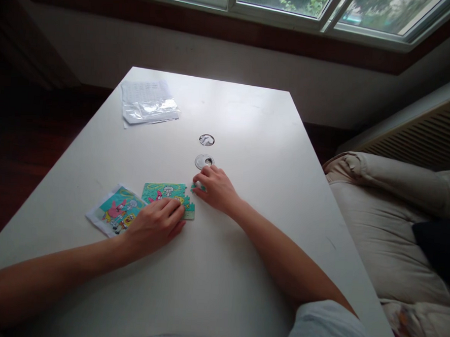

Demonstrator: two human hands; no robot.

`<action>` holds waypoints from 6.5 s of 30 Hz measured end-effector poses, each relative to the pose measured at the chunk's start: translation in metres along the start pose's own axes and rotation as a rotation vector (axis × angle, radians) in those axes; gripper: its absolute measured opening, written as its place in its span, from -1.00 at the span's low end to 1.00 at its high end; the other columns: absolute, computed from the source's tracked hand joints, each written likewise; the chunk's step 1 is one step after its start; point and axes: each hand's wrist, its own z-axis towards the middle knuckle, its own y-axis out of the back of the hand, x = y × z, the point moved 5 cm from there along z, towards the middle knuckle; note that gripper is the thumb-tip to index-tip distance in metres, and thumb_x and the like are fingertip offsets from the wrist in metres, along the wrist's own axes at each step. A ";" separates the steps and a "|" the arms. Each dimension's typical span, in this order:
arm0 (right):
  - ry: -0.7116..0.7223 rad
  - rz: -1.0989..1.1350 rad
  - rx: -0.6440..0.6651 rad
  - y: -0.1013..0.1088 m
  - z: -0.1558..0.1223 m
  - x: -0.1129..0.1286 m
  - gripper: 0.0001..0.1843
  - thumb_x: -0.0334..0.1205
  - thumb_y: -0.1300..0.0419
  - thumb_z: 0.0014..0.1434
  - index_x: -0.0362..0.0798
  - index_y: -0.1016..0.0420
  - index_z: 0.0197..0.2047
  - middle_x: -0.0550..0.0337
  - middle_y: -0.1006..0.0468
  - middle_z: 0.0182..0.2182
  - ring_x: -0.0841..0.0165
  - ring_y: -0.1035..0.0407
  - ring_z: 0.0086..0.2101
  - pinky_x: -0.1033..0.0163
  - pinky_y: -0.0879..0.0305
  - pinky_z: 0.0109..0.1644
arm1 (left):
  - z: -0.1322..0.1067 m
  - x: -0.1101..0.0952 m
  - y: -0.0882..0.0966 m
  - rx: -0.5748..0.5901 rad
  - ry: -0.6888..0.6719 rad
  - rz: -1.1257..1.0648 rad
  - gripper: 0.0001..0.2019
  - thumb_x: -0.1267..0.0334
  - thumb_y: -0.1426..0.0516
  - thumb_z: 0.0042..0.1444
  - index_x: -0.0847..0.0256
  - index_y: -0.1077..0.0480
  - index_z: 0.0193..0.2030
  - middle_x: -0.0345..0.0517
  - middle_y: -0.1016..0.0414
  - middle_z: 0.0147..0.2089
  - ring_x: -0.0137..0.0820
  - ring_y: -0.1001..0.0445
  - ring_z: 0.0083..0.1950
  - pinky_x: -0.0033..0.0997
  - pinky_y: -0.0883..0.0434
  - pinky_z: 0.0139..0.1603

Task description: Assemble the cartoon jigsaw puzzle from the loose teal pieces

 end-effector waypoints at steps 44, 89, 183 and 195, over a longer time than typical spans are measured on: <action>-0.217 0.592 -0.041 0.005 -0.001 -0.001 -0.94 -0.29 -0.22 0.14 -0.01 -0.43 -0.26 0.29 -0.53 -0.40 0.43 -0.35 -0.38 0.32 -0.19 -0.27 | 0.001 0.008 -0.002 -0.009 0.067 -0.041 -0.67 0.28 -0.09 0.30 0.30 -0.37 0.16 0.19 -0.42 0.10 -0.06 -0.39 0.18 0.01 -0.41 0.17; -0.212 0.376 -0.151 0.025 0.005 -0.037 -0.76 -0.31 -0.14 0.25 0.01 -0.61 -0.10 0.17 -0.59 -0.27 0.35 -0.41 -0.28 0.26 -0.27 -0.17 | 0.003 0.006 0.000 0.038 0.037 0.028 -0.75 0.20 -0.06 0.34 0.25 -0.39 0.05 0.08 -0.42 -0.02 -0.09 -0.37 0.02 -0.08 -0.38 0.01; -0.228 0.577 0.065 0.002 -0.003 0.002 -0.94 -0.26 -0.26 0.13 -0.04 -0.45 -0.35 0.33 -0.47 -0.47 0.48 -0.23 -0.45 0.36 -0.13 -0.34 | 0.004 0.006 0.001 0.012 0.038 -0.009 -0.77 0.22 -0.09 0.31 0.25 -0.40 0.03 0.09 -0.42 -0.03 -0.10 -0.38 0.02 -0.06 -0.35 0.02; -0.175 0.488 0.092 -0.005 -0.006 0.013 -0.89 -0.38 -0.19 0.14 -0.04 -0.53 -0.28 0.30 -0.49 -0.44 0.46 -0.30 -0.41 0.35 -0.14 -0.29 | 0.004 0.006 0.001 0.032 0.035 0.017 -0.80 0.22 -0.07 0.31 0.24 -0.40 -0.01 0.08 -0.41 -0.04 -0.09 -0.36 0.01 -0.05 -0.36 0.02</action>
